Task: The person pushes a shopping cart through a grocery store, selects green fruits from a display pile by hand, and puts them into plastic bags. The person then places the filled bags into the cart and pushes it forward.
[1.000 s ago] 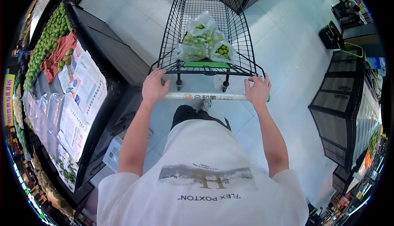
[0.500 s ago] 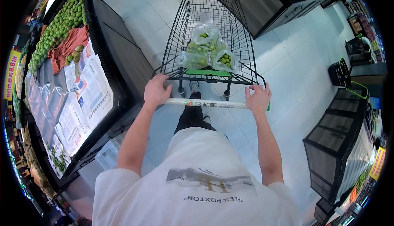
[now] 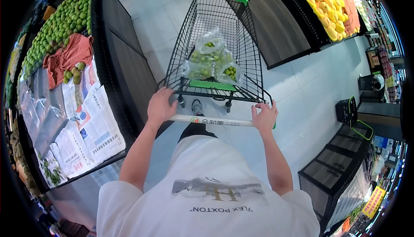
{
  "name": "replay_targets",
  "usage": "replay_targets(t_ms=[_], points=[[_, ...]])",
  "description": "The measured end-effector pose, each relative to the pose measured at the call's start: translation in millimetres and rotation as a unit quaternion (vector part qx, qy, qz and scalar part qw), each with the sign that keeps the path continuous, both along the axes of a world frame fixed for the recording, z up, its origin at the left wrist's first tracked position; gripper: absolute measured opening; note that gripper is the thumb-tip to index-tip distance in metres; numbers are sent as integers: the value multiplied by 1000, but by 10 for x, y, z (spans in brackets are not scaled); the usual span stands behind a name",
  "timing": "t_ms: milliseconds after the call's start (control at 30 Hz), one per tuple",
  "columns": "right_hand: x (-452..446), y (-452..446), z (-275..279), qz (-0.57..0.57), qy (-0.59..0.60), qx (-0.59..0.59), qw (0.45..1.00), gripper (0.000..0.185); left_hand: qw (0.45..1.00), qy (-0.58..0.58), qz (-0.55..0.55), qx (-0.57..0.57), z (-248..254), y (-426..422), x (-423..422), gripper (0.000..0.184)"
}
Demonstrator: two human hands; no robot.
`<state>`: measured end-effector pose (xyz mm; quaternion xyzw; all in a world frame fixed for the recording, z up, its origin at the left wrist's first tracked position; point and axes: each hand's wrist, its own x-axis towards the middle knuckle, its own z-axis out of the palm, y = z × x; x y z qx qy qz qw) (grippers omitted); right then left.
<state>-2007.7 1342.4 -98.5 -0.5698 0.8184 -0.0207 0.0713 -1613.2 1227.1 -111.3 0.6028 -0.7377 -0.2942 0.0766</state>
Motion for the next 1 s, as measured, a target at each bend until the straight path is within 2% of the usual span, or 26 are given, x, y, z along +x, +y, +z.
replay_targets(t_ms=[233,567,667,1000], points=[[-121,-878,-191,23,-10,-5,1000,19,1000,-5,4,-9,-227,-670,6,44],[-444,-2214,-484,54,-26,53,997,19,998,-15,56,-33,-452,-1469,-99,43],[-374,-2598,-479,69,-28,46,996,20,997,4,73,-33,-442,-1704,-92,42],[-262,-3798,-667,120,-27,27,992,21,992,-37,124,-10,-600,-2458,-59,42]])
